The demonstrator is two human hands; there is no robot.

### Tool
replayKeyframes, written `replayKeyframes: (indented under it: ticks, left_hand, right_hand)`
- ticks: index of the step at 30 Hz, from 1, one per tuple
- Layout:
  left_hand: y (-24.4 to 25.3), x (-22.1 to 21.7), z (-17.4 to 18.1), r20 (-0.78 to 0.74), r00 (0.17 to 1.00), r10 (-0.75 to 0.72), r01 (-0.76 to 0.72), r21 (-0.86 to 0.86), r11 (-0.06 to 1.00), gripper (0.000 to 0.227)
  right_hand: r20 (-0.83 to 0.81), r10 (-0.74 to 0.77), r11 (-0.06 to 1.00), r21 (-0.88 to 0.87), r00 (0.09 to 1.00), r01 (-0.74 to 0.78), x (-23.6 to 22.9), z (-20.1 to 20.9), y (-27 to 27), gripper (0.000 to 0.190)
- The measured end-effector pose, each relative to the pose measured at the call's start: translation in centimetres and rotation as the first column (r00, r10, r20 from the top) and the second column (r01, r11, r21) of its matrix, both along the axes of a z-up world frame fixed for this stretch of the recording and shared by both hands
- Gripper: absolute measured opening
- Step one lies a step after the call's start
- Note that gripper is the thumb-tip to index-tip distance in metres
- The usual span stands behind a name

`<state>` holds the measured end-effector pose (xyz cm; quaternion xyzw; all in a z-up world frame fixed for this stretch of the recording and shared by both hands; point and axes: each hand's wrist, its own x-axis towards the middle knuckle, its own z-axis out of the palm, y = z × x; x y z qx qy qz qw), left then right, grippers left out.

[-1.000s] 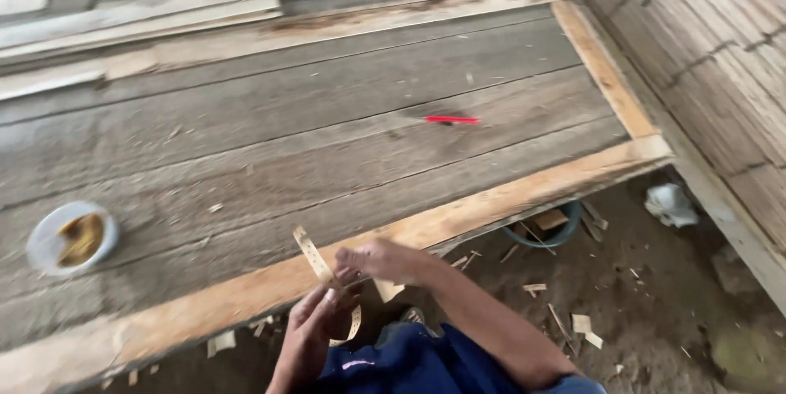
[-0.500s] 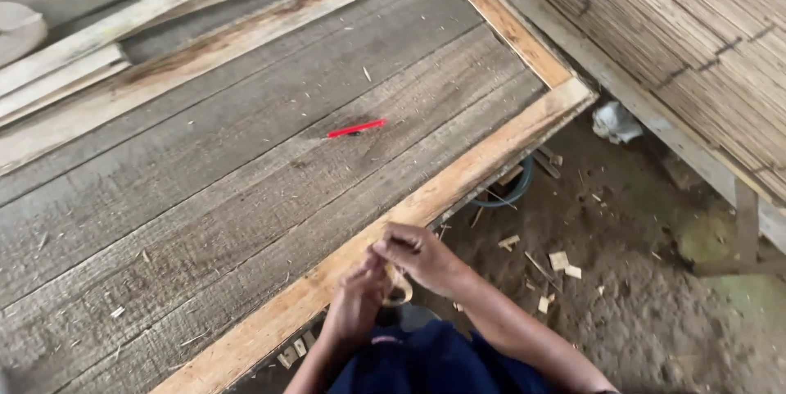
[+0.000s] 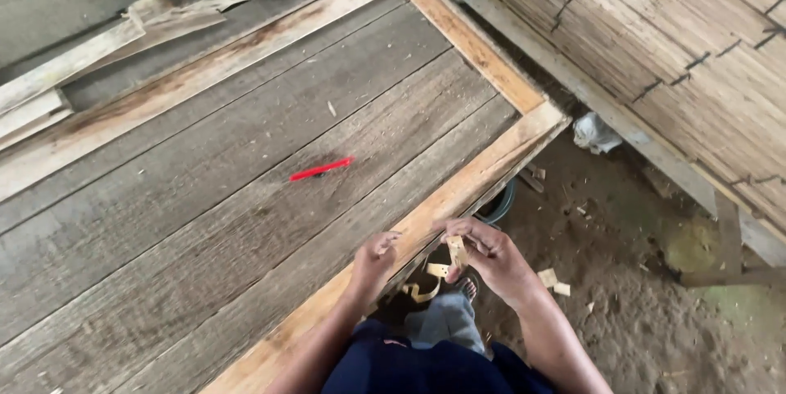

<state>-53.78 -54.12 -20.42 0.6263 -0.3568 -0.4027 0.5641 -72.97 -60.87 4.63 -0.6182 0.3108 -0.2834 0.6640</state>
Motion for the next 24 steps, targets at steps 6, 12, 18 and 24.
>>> replayKeyframes:
  ticks: [6, 12, 18, 24]
  left_hand:
    - [-12.2, -7.0, -2.9, 0.721, 0.693, -0.006, -0.008, 0.016, 1.000, 0.036]
    - [-22.8, -14.4, -1.0, 0.855, 0.518, -0.008, -0.096, 0.068, 0.993, 0.049]
    - [-25.9, -17.7, 0.0, 0.888, 0.451, -0.086, -0.185, 0.188, 0.965, 0.048]
    - [-33.1, -9.3, 12.6, 0.655, 0.752, 0.073, -0.394, 0.358, 0.847, 0.068]
  right_hand:
    - [-0.250, 0.100, 0.994, 0.064, 0.963, -0.087, -7.7, -0.7, -12.1, 0.015]
    - [-0.252, 0.204, 0.967, 0.200, 0.946, -0.155, -17.5, -3.6, -25.0, 0.017]
    - [-0.317, 0.224, 0.974, 0.117, 0.922, -0.196, -19.2, -3.5, -32.8, 0.005]
    - [-0.340, 0.116, 0.984, 0.164, 0.933, -0.063, -17.3, -3.9, -38.0, 0.014]
